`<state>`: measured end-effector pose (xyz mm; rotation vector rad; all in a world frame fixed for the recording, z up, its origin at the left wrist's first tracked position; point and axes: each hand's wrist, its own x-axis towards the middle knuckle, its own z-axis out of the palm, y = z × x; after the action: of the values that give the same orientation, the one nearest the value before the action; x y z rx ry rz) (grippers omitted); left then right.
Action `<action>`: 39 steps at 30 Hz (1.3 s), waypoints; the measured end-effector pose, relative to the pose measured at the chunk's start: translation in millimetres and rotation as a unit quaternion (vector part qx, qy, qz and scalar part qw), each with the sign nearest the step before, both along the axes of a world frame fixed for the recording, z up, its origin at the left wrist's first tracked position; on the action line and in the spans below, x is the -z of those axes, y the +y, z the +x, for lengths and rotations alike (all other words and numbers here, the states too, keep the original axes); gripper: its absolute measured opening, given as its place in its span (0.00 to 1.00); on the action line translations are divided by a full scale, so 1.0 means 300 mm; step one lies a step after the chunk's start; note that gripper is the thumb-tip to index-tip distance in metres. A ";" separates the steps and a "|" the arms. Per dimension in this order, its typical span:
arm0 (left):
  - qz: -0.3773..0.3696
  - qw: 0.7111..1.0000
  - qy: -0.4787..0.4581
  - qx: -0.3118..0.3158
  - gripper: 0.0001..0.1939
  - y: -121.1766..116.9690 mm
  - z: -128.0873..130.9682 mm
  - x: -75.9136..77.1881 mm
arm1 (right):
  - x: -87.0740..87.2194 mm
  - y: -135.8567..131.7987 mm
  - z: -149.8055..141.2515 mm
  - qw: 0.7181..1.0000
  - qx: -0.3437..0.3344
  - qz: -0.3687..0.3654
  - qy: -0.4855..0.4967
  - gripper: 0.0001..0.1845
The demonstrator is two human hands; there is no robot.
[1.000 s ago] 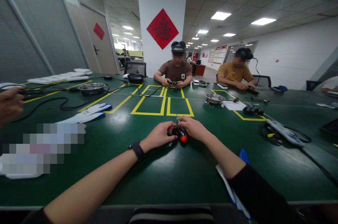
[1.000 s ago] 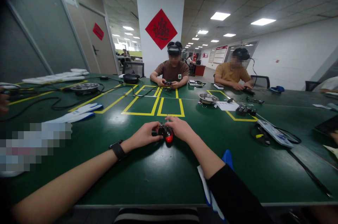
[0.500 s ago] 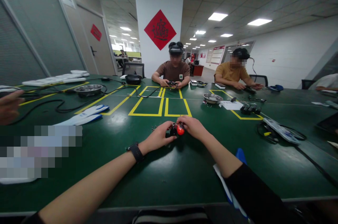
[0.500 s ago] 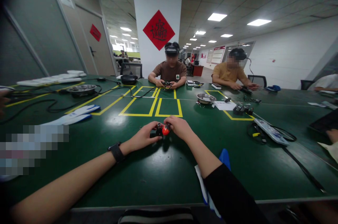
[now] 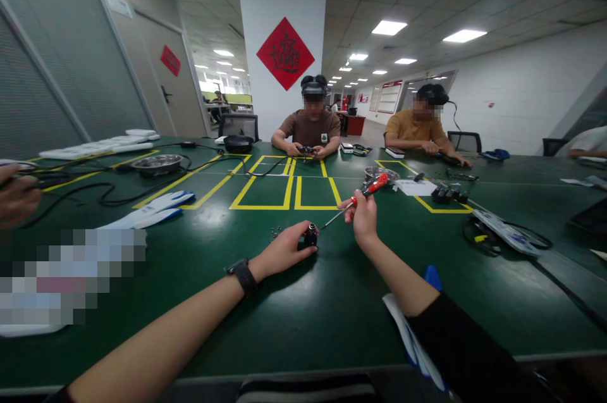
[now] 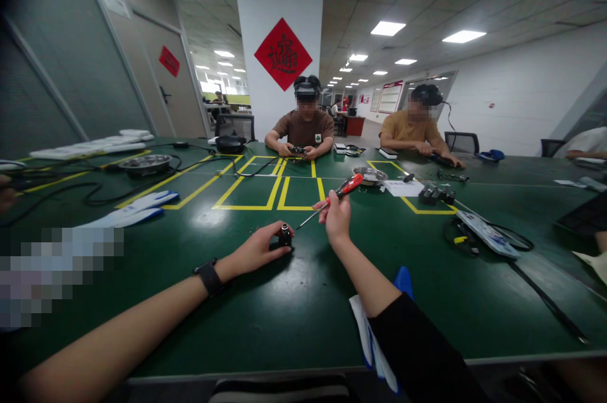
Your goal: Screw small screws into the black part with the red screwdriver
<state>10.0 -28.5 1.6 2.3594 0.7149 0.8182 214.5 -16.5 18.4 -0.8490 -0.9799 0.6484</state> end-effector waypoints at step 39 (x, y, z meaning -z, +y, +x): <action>-0.003 1.000 0.018 -0.014 0.12 0.009 0.005 0.016 | 0.027 -0.150 -0.119 0.951 -0.056 0.165 -0.254 0.12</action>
<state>11.5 -25.8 -3.3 2.3690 0.7659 0.7858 178.9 -61.6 10.1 -0.6731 -1.5638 0.3447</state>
